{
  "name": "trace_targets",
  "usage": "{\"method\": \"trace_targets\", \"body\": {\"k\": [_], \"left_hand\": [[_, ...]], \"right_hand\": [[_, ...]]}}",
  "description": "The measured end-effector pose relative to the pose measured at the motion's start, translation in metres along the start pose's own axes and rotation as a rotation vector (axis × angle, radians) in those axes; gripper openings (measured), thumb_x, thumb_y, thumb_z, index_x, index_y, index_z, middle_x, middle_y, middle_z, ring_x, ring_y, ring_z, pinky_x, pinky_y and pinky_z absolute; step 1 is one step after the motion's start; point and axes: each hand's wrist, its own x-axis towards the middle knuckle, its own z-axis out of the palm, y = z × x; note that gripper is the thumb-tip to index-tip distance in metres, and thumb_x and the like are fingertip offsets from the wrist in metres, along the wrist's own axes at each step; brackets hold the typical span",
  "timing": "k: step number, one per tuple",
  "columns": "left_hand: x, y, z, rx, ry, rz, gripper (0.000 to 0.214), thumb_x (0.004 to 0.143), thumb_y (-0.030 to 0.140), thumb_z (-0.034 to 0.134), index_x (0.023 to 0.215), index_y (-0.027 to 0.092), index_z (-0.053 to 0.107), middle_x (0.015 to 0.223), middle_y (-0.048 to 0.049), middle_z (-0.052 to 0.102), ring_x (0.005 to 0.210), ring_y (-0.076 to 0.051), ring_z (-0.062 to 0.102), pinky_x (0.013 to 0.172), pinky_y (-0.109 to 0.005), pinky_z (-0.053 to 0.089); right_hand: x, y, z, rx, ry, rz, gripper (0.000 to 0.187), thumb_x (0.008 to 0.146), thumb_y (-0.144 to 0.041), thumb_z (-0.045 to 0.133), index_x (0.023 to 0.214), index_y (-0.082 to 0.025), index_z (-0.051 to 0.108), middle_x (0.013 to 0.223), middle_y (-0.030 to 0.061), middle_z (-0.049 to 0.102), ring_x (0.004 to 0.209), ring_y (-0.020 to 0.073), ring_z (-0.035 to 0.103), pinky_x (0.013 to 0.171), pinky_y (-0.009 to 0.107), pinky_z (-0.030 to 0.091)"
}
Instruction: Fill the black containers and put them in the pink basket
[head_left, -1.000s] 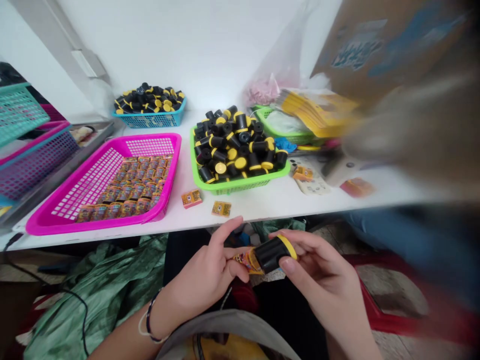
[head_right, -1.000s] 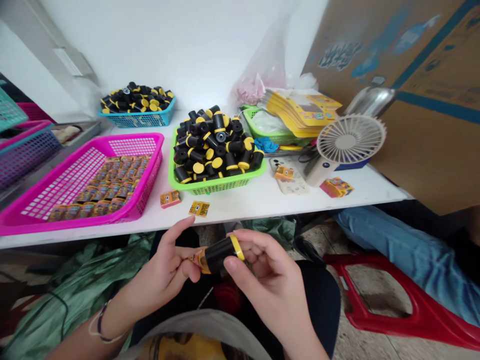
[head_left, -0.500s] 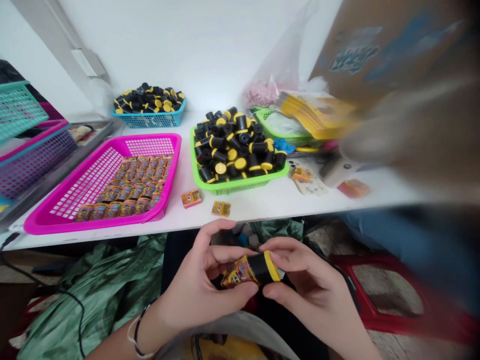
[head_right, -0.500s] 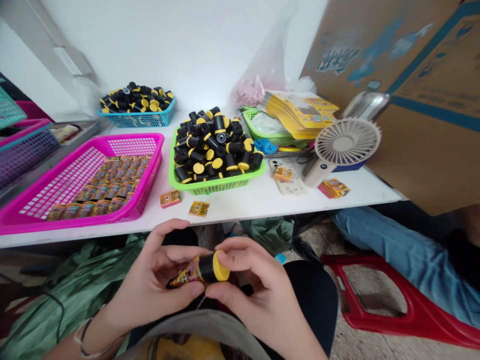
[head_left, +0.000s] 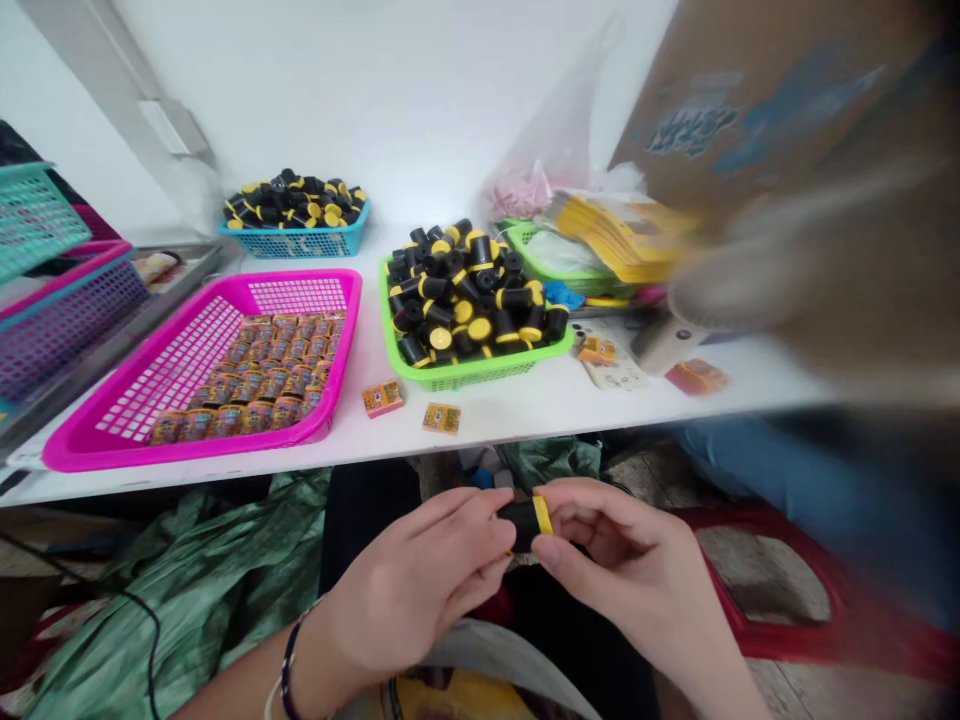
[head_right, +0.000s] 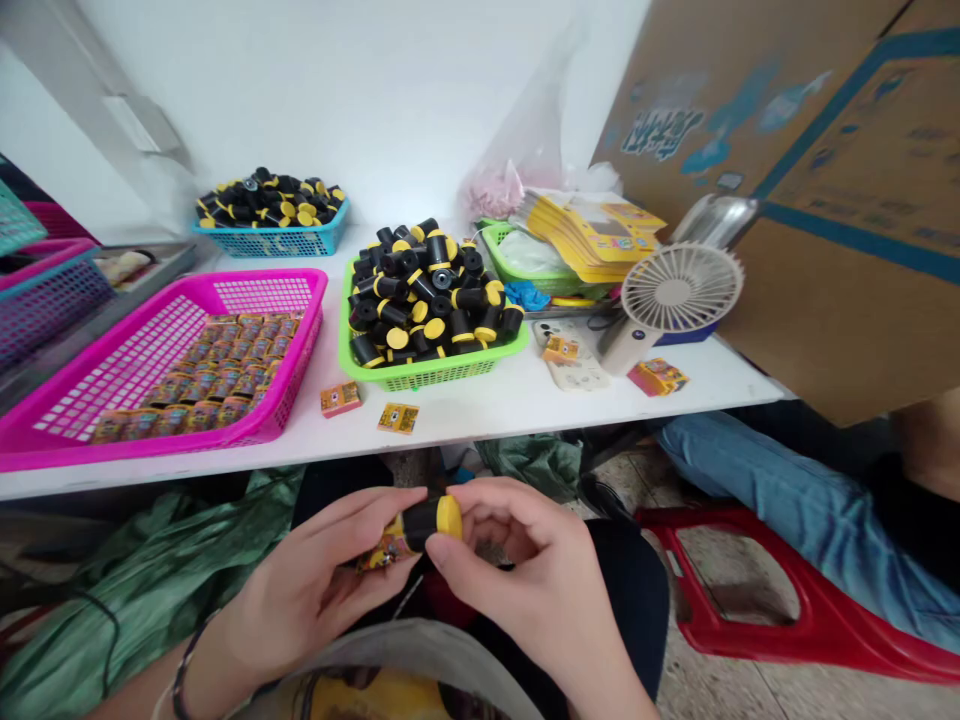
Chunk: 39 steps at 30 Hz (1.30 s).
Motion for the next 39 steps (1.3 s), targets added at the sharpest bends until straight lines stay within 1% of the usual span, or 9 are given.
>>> {"method": "trace_targets", "body": {"k": [6,9,18,20,23,26,29,33,39], "left_hand": [[-0.003,-0.006,-0.006,0.392,0.055,0.359,0.020,0.102,0.010,0.046,0.116,0.013,0.061,0.118,-0.0181,0.076,0.125,-0.022,0.068,0.102,-0.034,0.061],[0.000,-0.003,-0.012,0.487,0.089,0.477,0.019,0.099,0.008,0.050,0.113,0.014,0.060,0.108,-0.0166,0.078,0.120,-0.023,0.070,0.101,-0.038,0.062],[0.002,-0.001,-0.012,0.453,0.179,0.500,0.011,0.097,0.011,0.059,0.105,0.016,0.062,0.100,-0.0138,0.079,0.109,-0.024,0.075,0.092,-0.037,0.066],[0.000,-0.004,-0.009,0.419,0.155,0.433,0.010,0.097,0.012,0.058,0.104,0.017,0.064,0.110,-0.0143,0.078,0.111,-0.023,0.075,0.094,-0.035,0.065],[-0.002,-0.009,0.000,0.251,0.181,0.124,0.025,0.095,0.014,0.064,0.119,0.021,0.065,0.114,-0.0083,0.078,0.101,-0.018,0.078,0.091,-0.025,0.065],[-0.004,-0.011,0.014,-0.021,0.371,-0.150,0.051,0.085,0.016,0.078,0.131,0.027,0.059,0.113,-0.0048,0.078,0.096,-0.018,0.080,0.093,-0.024,0.064],[-0.002,-0.009,0.024,-0.449,0.487,-0.295,0.074,0.083,0.012,0.081,0.141,0.034,0.042,0.113,-0.0017,0.081,0.102,-0.018,0.079,0.097,-0.027,0.062],[0.006,-0.003,0.021,-0.910,0.491,-0.450,0.082,0.083,0.010,0.081,0.142,0.031,0.030,0.105,-0.0034,0.084,0.091,-0.016,0.081,0.084,-0.023,0.063],[0.016,0.001,0.016,-1.207,0.442,-0.577,0.105,0.076,0.006,0.086,0.148,0.033,0.013,0.109,-0.0055,0.082,0.096,-0.014,0.078,0.088,-0.023,0.059]], "right_hand": [[0.002,-0.010,0.001,0.070,-0.060,0.260,0.025,0.073,-0.028,0.091,0.095,-0.026,0.079,0.079,0.0001,0.077,0.070,0.0109,0.070,0.067,0.019,0.059],[0.006,-0.009,-0.001,0.114,-0.154,0.303,0.026,0.072,-0.025,0.092,0.095,-0.027,0.079,0.082,0.0000,0.077,0.072,0.0098,0.069,0.069,0.019,0.057],[0.015,-0.002,0.009,0.289,-0.124,0.447,0.031,0.061,-0.025,0.099,0.083,-0.020,0.077,0.066,-0.0050,0.067,0.055,0.0019,0.054,0.053,0.010,0.046],[0.014,0.004,0.013,0.296,-0.091,0.432,0.028,0.067,-0.033,0.096,0.083,-0.019,0.077,0.063,-0.0052,0.065,0.050,0.0012,0.052,0.049,0.009,0.044],[0.013,0.012,0.017,0.269,-0.049,0.218,0.027,0.078,-0.039,0.088,0.099,-0.025,0.077,0.079,-0.0008,0.072,0.061,0.0058,0.063,0.055,0.013,0.052],[0.009,0.017,0.015,0.093,-0.058,-0.152,0.040,0.085,-0.032,0.082,0.123,-0.035,0.070,0.121,0.0049,0.071,0.099,0.0158,0.073,0.079,0.024,0.062],[0.005,0.016,0.011,-0.259,-0.097,-0.384,0.049,0.089,-0.018,0.076,0.133,-0.036,0.063,0.139,0.0057,0.063,0.127,0.0192,0.064,0.104,0.030,0.056],[0.000,0.015,0.014,-0.585,-0.143,-0.515,0.064,0.087,-0.018,0.077,0.145,-0.030,0.053,0.139,0.0081,0.061,0.129,0.0194,0.062,0.111,0.029,0.052],[0.003,0.024,0.028,-0.721,-0.108,-0.664,0.059,0.087,-0.011,0.069,0.143,-0.020,0.053,0.129,0.0126,0.060,0.126,0.0234,0.062,0.108,0.034,0.055]]}}
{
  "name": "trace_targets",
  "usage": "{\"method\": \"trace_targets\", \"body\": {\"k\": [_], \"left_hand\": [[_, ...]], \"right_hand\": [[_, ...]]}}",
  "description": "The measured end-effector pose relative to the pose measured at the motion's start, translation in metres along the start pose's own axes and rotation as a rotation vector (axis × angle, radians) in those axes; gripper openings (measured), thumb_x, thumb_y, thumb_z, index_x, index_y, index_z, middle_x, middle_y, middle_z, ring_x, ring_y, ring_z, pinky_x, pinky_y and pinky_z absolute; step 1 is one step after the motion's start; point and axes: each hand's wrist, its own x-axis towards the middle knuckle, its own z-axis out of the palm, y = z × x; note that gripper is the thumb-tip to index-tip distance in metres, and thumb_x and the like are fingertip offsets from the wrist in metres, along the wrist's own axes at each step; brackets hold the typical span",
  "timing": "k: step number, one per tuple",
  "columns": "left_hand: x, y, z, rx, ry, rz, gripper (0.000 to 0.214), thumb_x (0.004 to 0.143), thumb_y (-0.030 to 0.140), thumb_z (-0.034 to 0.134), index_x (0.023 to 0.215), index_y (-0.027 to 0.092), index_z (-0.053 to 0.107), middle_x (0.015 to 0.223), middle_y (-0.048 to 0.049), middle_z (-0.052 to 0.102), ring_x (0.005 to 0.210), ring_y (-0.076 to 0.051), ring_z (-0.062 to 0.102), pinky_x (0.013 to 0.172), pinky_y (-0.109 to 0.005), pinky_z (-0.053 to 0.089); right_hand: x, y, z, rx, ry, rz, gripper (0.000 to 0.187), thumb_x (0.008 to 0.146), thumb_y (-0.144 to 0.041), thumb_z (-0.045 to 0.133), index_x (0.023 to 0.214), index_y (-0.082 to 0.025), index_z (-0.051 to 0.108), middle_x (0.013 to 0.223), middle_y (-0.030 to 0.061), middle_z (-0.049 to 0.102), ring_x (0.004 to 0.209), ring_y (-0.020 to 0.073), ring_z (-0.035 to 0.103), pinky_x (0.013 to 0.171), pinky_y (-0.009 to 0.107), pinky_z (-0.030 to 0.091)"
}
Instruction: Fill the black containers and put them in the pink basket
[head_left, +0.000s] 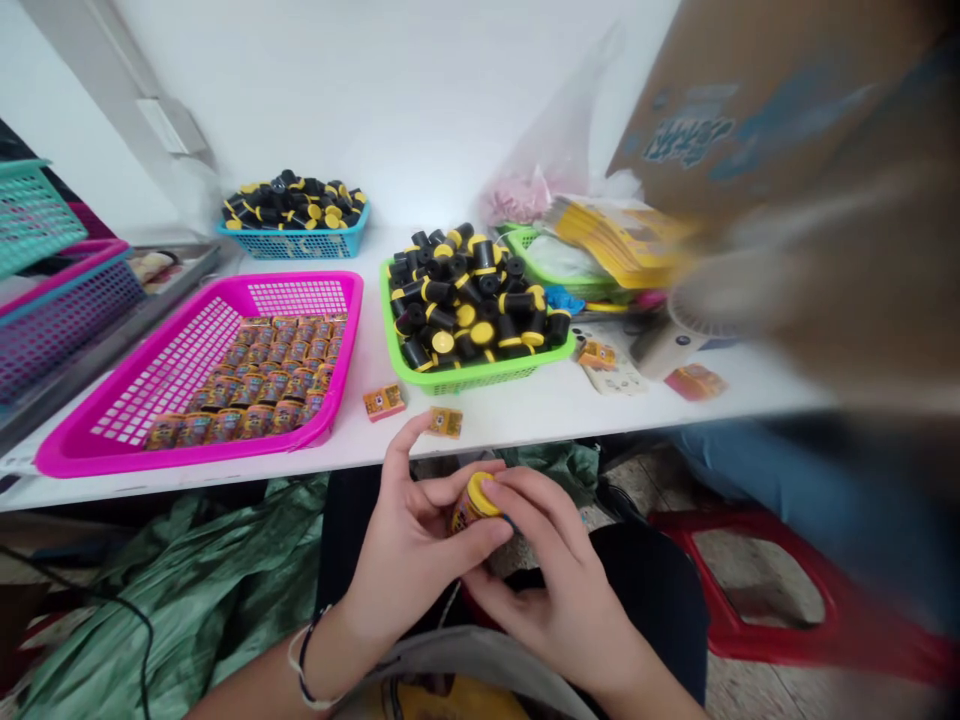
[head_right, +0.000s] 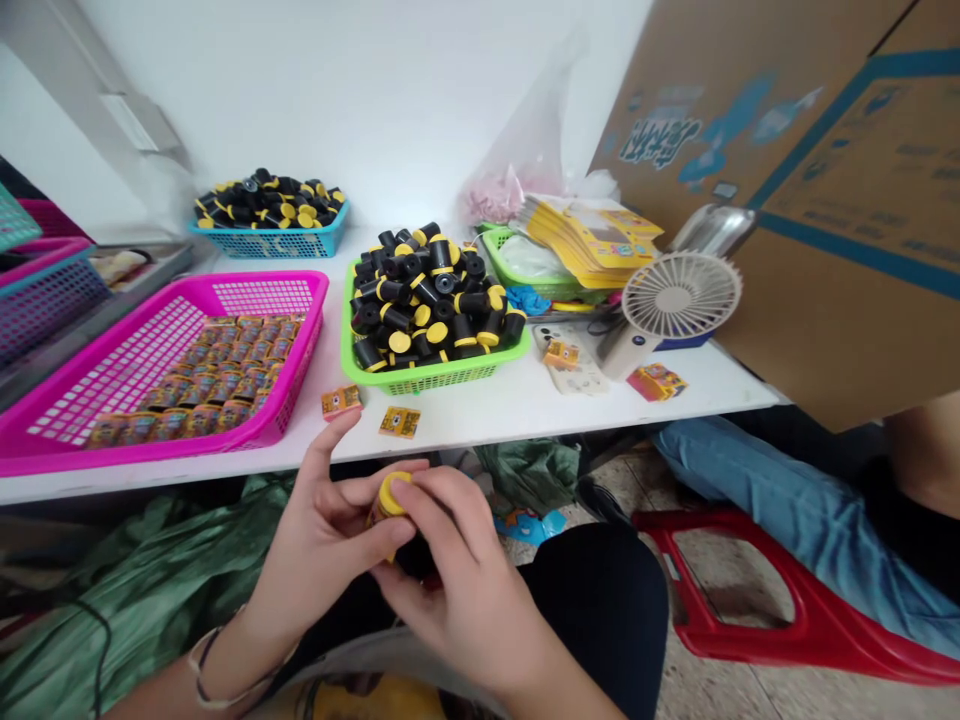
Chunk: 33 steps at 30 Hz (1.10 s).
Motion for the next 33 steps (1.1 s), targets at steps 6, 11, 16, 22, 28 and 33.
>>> {"method": "trace_targets", "body": {"k": [6,11,16,22,28,33], "left_hand": [[0.004,-0.005,-0.010,-0.013,-0.237,-0.138,0.086,0.076,0.033,0.091,0.132,0.038,0.026,0.121,-0.0019,0.064,0.087,-0.013,0.071,0.076,-0.025,0.056],[0.004,-0.009,-0.013,-0.026,-0.371,-0.403,0.091,0.069,0.041,0.094,0.128,0.032,0.025,0.099,0.0020,0.063,0.075,-0.011,0.067,0.070,-0.024,0.052],[0.003,-0.007,-0.006,0.126,-0.470,-0.287,0.089,0.065,0.012,0.091,0.122,0.034,0.027,0.111,-0.0004,0.069,0.092,-0.016,0.072,0.081,-0.028,0.052],[-0.003,-0.007,0.008,0.184,-0.242,-0.158,0.093,0.054,0.012,0.099,0.109,0.032,0.028,0.081,0.0120,0.062,0.072,-0.012,0.066,0.074,-0.027,0.051],[-0.002,-0.008,0.006,0.172,-0.317,-0.037,0.088,0.060,0.014,0.097,0.111,0.033,0.028,0.080,0.0133,0.062,0.080,-0.013,0.071,0.088,-0.033,0.050],[-0.006,0.023,0.001,0.607,-0.302,-0.011,0.066,0.068,0.019,0.091,0.113,0.028,0.043,0.102,0.0017,0.065,0.098,-0.019,0.068,0.086,-0.032,0.051]], "right_hand": [[0.005,0.000,0.002,0.048,0.004,-0.044,0.058,0.076,-0.009,0.067,0.133,-0.019,0.057,0.122,0.0112,0.068,0.115,0.0252,0.066,0.101,0.040,0.058],[0.006,-0.001,-0.004,0.006,-0.020,-0.141,0.060,0.077,-0.016,0.076,0.134,-0.023,0.059,0.116,0.0078,0.076,0.113,0.0285,0.065,0.101,0.046,0.057],[-0.003,0.008,-0.015,-0.067,-0.094,-0.255,0.052,0.093,-0.026,0.069,0.144,-0.023,0.058,0.113,0.0056,0.077,0.110,0.0277,0.064,0.111,0.051,0.051],[-0.013,0.014,-0.014,-0.048,-0.182,-0.253,0.075,0.094,-0.016,0.064,0.161,-0.030,0.034,0.114,-0.0011,0.076,0.102,0.0261,0.066,0.130,0.053,0.031],[-0.006,0.010,-0.016,0.002,-0.195,-0.194,0.062,0.104,-0.014,0.049,0.159,-0.039,0.035,0.099,-0.0035,0.075,0.096,0.0207,0.069,0.129,0.050,0.035],[-0.002,0.013,-0.016,-0.040,-0.173,-0.281,0.045,0.101,-0.022,0.057,0.146,-0.028,0.054,0.105,0.0027,0.071,0.110,0.0238,0.063,0.124,0.053,0.040]]}}
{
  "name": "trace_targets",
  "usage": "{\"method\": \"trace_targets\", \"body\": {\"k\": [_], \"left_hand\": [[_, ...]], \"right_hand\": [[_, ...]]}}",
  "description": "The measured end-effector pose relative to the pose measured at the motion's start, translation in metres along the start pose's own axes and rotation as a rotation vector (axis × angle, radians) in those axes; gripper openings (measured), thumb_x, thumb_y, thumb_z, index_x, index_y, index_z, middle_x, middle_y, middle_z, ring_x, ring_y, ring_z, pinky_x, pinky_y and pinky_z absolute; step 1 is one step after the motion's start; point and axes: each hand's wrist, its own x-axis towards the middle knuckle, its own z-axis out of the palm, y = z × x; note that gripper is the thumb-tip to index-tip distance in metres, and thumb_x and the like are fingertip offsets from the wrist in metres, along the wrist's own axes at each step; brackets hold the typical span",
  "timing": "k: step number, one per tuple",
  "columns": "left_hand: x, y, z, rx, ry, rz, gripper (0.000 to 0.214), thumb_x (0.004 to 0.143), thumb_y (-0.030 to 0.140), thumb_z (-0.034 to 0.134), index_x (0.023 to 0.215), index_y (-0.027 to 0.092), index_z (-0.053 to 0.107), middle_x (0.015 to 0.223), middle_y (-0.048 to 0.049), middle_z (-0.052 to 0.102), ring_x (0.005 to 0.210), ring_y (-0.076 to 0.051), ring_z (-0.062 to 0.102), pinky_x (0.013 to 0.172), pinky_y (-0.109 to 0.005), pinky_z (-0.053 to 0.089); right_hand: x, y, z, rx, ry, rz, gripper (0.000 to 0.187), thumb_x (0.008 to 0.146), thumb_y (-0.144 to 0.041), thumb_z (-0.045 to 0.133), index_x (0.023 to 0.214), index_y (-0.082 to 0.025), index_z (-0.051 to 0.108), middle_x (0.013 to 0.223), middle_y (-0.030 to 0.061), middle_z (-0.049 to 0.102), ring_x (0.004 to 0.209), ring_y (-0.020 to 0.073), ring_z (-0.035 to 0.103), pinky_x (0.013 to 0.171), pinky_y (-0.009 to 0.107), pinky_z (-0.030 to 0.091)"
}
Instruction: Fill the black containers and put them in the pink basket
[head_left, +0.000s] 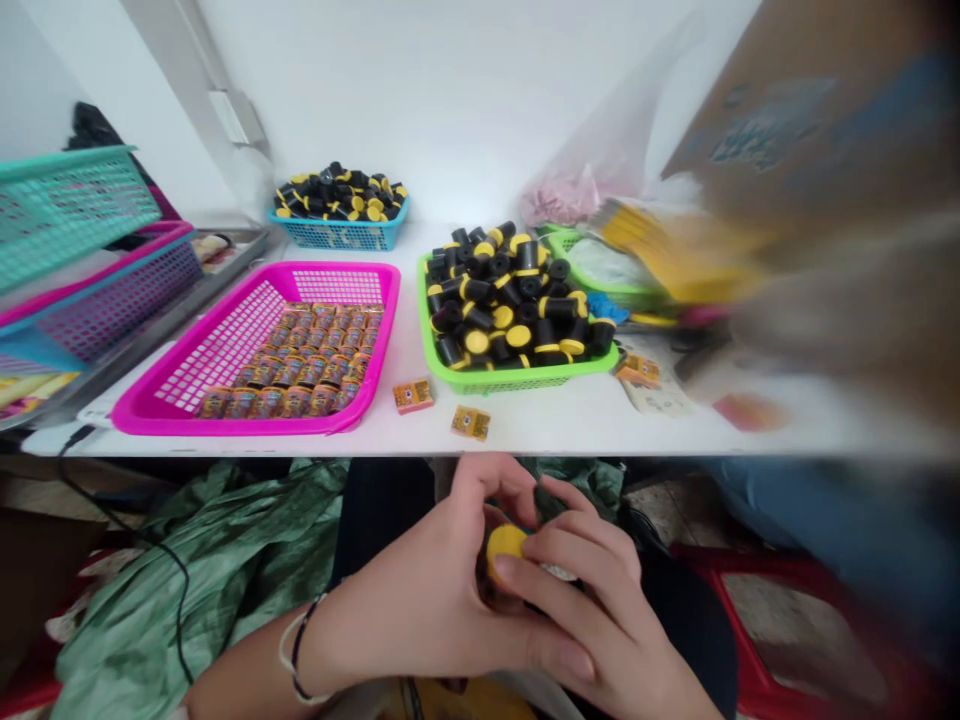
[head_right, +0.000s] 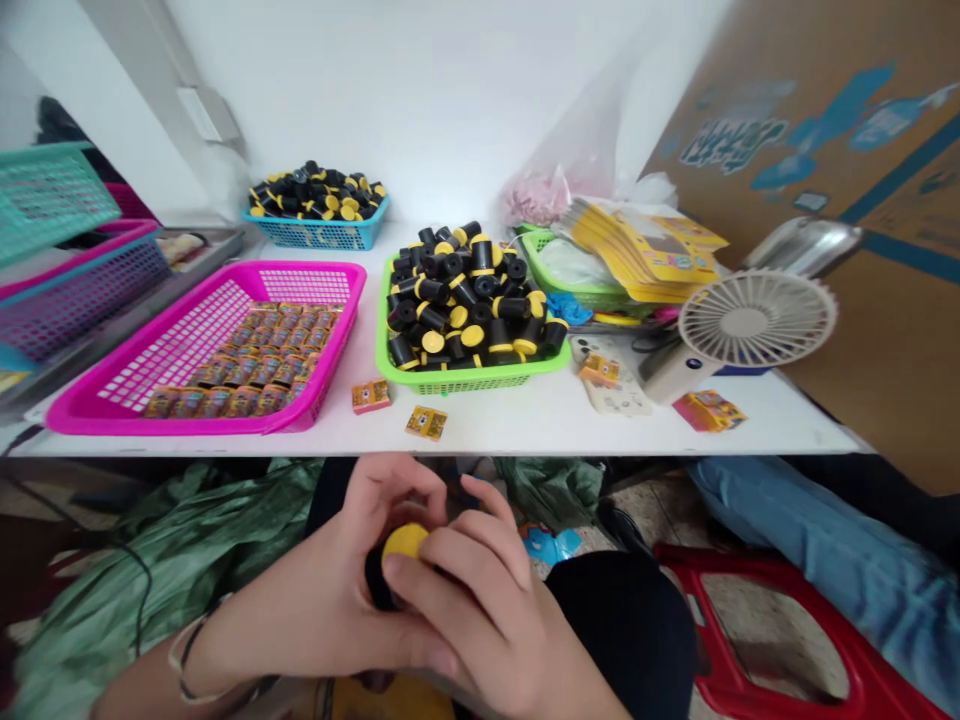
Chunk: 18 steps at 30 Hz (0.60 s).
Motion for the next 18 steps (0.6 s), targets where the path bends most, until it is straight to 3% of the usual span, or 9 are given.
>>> {"method": "trace_targets", "body": {"k": [2,5,8,10,11,14,16,18], "left_hand": [[-0.004,0.014,-0.013,0.235,-0.003,-0.001,0.043,0.075,0.016,0.082,0.108,0.025,0.056,0.102,0.0004,0.067,0.091,-0.017,0.066,0.077,-0.028,0.051],[-0.007,0.031,-0.049,0.486,0.041,0.047,0.022,0.080,0.019,0.078,0.099,0.022,0.068,0.096,0.0011,0.074,0.084,-0.016,0.068,0.078,-0.027,0.052],[-0.009,0.048,-0.115,0.733,0.320,-0.035,0.023,0.082,0.036,0.079,0.099,0.021,0.074,0.100,-0.0022,0.079,0.092,-0.021,0.072,0.084,-0.031,0.054],[-0.009,0.060,-0.170,0.997,0.511,-0.269,0.034,0.078,0.044,0.081,0.102,0.020,0.076,0.093,-0.0031,0.080,0.087,-0.024,0.073,0.079,-0.031,0.055],[-0.009,0.064,-0.196,1.151,0.569,-0.407,0.036,0.077,0.045,0.080,0.103,0.021,0.077,0.089,-0.0021,0.080,0.087,-0.024,0.073,0.081,-0.031,0.054],[-0.005,0.068,-0.256,1.243,0.580,-0.542,0.023,0.074,0.034,0.084,0.088,0.017,0.079,0.075,-0.0028,0.078,0.084,-0.027,0.074,0.084,-0.034,0.054],[-0.003,0.061,-0.274,1.247,0.547,-0.588,0.023,0.081,0.037,0.081,0.087,0.016,0.077,0.078,-0.0030,0.078,0.083,-0.024,0.074,0.086,-0.037,0.055],[-0.001,0.051,-0.277,1.251,0.527,-0.611,0.028,0.092,0.043,0.072,0.095,0.015,0.074,0.092,-0.0044,0.077,0.088,-0.022,0.073,0.088,-0.041,0.057]], "right_hand": [[0.001,0.001,0.005,-0.056,0.042,-0.018,0.048,0.093,-0.016,0.067,0.140,-0.024,0.060,0.110,0.0060,0.068,0.114,0.0258,0.060,0.122,0.054,0.042],[0.005,0.003,0.016,-0.122,0.116,0.022,0.045,0.087,-0.014,0.072,0.130,-0.028,0.064,0.123,0.0087,0.060,0.124,0.0289,0.055,0.109,0.047,0.053],[0.009,0.012,0.023,-0.195,0.120,0.038,0.033,0.091,-0.021,0.066,0.124,-0.028,0.065,0.131,0.0120,0.055,0.122,0.0302,0.056,0.091,0.041,0.057],[0.010,0.020,0.023,-0.244,0.094,0.008,0.030,0.093,-0.023,0.060,0.123,-0.027,0.067,0.130,0.0132,0.056,0.115,0.0295,0.058,0.086,0.041,0.056],[0.010,0.025,0.022,-0.262,0.090,-0.012,0.029,0.094,-0.024,0.059,0.121,-0.027,0.068,0.129,0.0135,0.057,0.113,0.0294,0.059,0.084,0.040,0.055],[0.011,0.036,0.017,-0.287,0.106,-0.053,0.024,0.094,-0.027,0.059,0.115,-0.027,0.071,0.128,0.0141,0.059,0.110,0.0297,0.059,0.081,0.040,0.053],[0.014,0.040,0.012,-0.286,0.109,-0.047,0.024,0.094,-0.028,0.059,0.115,-0.028,0.072,0.129,0.0133,0.060,0.112,0.0295,0.060,0.084,0.040,0.053],[0.018,0.039,0.008,-0.269,0.088,-0.023,0.025,0.095,-0.028,0.058,0.116,-0.029,0.072,0.132,0.0116,0.060,0.116,0.0292,0.059,0.087,0.040,0.053]]}}
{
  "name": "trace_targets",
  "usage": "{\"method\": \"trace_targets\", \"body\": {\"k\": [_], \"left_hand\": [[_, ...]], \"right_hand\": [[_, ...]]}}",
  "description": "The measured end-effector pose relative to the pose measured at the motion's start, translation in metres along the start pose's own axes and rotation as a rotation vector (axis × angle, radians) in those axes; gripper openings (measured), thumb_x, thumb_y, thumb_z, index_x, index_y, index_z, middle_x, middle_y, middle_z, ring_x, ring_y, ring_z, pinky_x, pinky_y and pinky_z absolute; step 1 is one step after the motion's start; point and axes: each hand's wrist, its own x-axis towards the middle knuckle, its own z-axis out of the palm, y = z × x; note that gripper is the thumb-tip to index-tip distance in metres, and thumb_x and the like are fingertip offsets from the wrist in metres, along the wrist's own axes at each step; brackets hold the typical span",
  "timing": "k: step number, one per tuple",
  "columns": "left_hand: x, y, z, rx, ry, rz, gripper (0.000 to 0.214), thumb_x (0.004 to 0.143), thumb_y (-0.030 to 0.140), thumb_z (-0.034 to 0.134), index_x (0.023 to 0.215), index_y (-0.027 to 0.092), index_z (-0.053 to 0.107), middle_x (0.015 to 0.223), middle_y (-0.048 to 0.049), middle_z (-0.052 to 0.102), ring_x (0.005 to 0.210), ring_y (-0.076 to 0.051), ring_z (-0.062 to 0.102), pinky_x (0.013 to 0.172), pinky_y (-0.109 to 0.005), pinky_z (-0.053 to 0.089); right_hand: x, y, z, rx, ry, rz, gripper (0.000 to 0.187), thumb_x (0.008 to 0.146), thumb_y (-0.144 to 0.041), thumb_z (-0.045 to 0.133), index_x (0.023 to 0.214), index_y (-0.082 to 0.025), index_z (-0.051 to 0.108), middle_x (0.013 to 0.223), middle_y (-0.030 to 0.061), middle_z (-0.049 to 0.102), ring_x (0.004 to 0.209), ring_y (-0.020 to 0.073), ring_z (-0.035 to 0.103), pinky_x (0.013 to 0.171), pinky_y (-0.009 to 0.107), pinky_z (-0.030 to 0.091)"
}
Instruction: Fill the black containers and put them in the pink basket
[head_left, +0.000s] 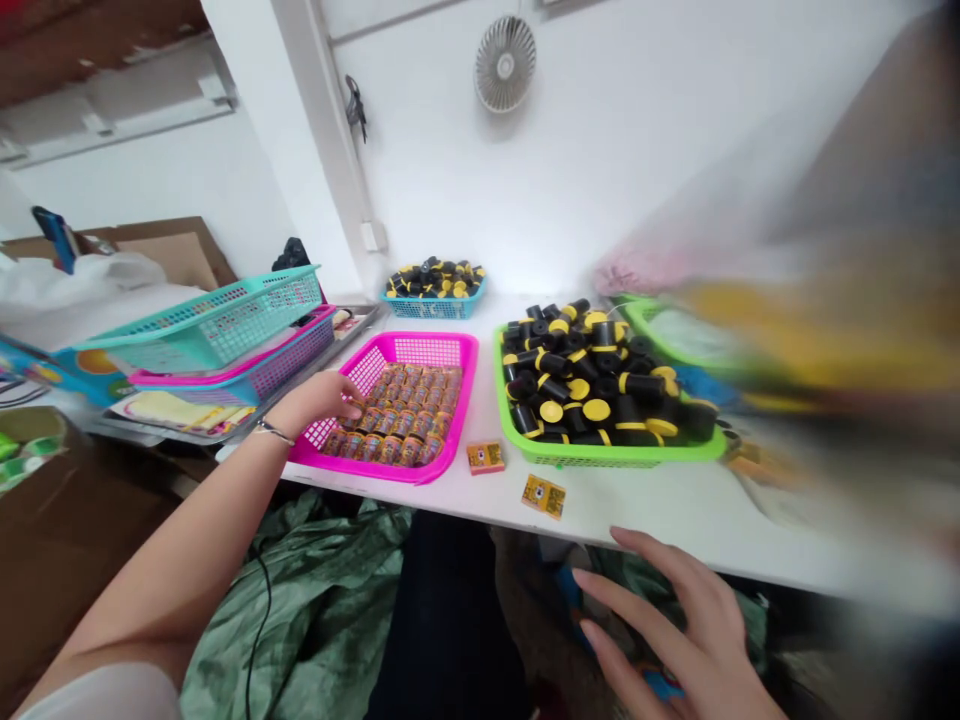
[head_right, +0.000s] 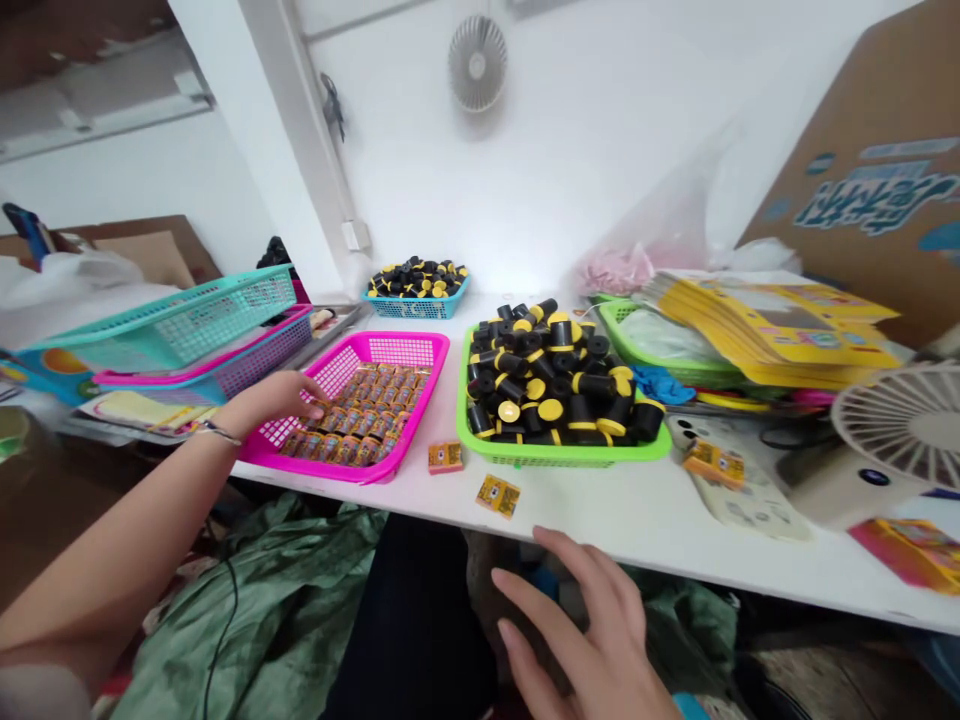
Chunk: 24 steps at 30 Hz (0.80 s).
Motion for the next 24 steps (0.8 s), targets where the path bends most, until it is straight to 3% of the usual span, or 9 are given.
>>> {"method": "trace_targets", "body": {"k": [3,8,12,13,15,17,19,21,24], "left_hand": [[-0.002,0.001,0.012,0.000,0.008,0.011,0.033,0.099,0.047,0.063,0.102,0.015,0.071,0.103,-0.0060,0.076,0.093,-0.021,0.072,0.090,-0.043,0.057],[-0.014,0.011,0.011,-0.043,0.167,0.079,0.035,0.088,0.045,0.070,0.106,0.015,0.075,0.100,-0.0107,0.081,0.101,-0.031,0.074,0.093,-0.039,0.053],[-0.050,0.053,0.026,-0.109,0.339,0.240,0.038,0.097,0.031,0.053,0.127,0.015,0.069,0.130,-0.0145,0.073,0.112,-0.030,0.071,0.100,-0.039,0.052],[-0.063,0.069,0.038,-0.130,0.343,0.335,0.033,0.099,0.031,0.051,0.122,0.019,0.071,0.126,-0.0103,0.075,0.111,-0.026,0.071,0.100,-0.036,0.053],[-0.086,0.103,0.070,-0.208,0.241,0.728,0.029,0.102,0.024,0.047,0.110,0.021,0.075,0.111,-0.0065,0.080,0.102,-0.020,0.075,0.095,-0.030,0.056],[-0.102,0.133,0.111,-0.089,0.139,0.927,0.029,0.103,0.021,0.050,0.125,0.023,0.069,0.124,-0.0048,0.077,0.116,-0.017,0.071,0.104,-0.027,0.053],[-0.107,0.155,0.152,0.078,0.198,0.958,0.041,0.101,0.026,0.057,0.141,0.014,0.058,0.144,-0.0161,0.065,0.137,-0.027,0.059,0.112,-0.039,0.050],[-0.105,0.166,0.184,0.132,0.216,0.949,0.045,0.102,0.021,0.053,0.146,0.010,0.053,0.148,-0.0221,0.060,0.141,-0.032,0.055,0.112,-0.047,0.050],[-0.102,0.166,0.209,0.175,0.250,0.947,0.045,0.101,0.007,0.043,0.145,0.005,0.053,0.145,-0.0261,0.061,0.139,-0.032,0.057,0.113,-0.049,0.049]], "right_hand": [[0.010,-0.001,-0.003,0.064,-0.057,0.021,0.026,0.094,-0.028,0.062,0.118,-0.032,0.072,0.138,0.0092,0.058,0.123,0.0285,0.057,0.091,0.039,0.053],[0.046,0.021,0.005,0.134,-0.115,0.107,0.025,0.094,-0.024,0.064,0.115,-0.033,0.072,0.132,0.0092,0.062,0.125,0.0295,0.056,0.102,0.048,0.049],[0.096,0.050,0.027,0.049,-0.182,0.284,0.023,0.096,-0.027,0.058,0.113,-0.025,0.074,0.122,0.0126,0.069,0.122,0.0326,0.056,0.106,0.054,0.044],[0.108,0.054,0.034,0.031,-0.204,0.318,0.024,0.098,-0.027,0.057,0.116,-0.023,0.073,0.121,0.0134,0.070,0.122,0.0330,0.056,0.106,0.054,0.044],[0.128,0.058,0.049,0.013,-0.279,0.378,0.024,0.099,-0.030,0.058,0.117,-0.020,0.071,0.111,0.0125,0.073,0.117,0.0324,0.061,0.103,0.055,0.046],[0.141,0.056,0.063,0.019,-0.375,0.430,0.026,0.099,-0.034,0.062,0.119,-0.018,0.068,0.107,0.0089,0.073,0.106,0.0273,0.067,0.096,0.051,0.053],[0.148,0.054,0.074,0.043,-0.451,0.477,0.030,0.099,-0.038,0.064,0.122,-0.017,0.065,0.112,0.0069,0.071,0.099,0.0219,0.070,0.089,0.044,0.058],[0.150,0.053,0.081,0.077,-0.482,0.511,0.032,0.100,-0.038,0.065,0.124,-0.017,0.064,0.119,0.0075,0.069,0.098,0.0204,0.071,0.085,0.041,0.061],[0.148,0.054,0.079,0.147,-0.446,0.512,0.032,0.099,-0.036,0.065,0.126,-0.018,0.063,0.124,0.0084,0.068,0.103,0.0218,0.070,0.089,0.044,0.060]]}}
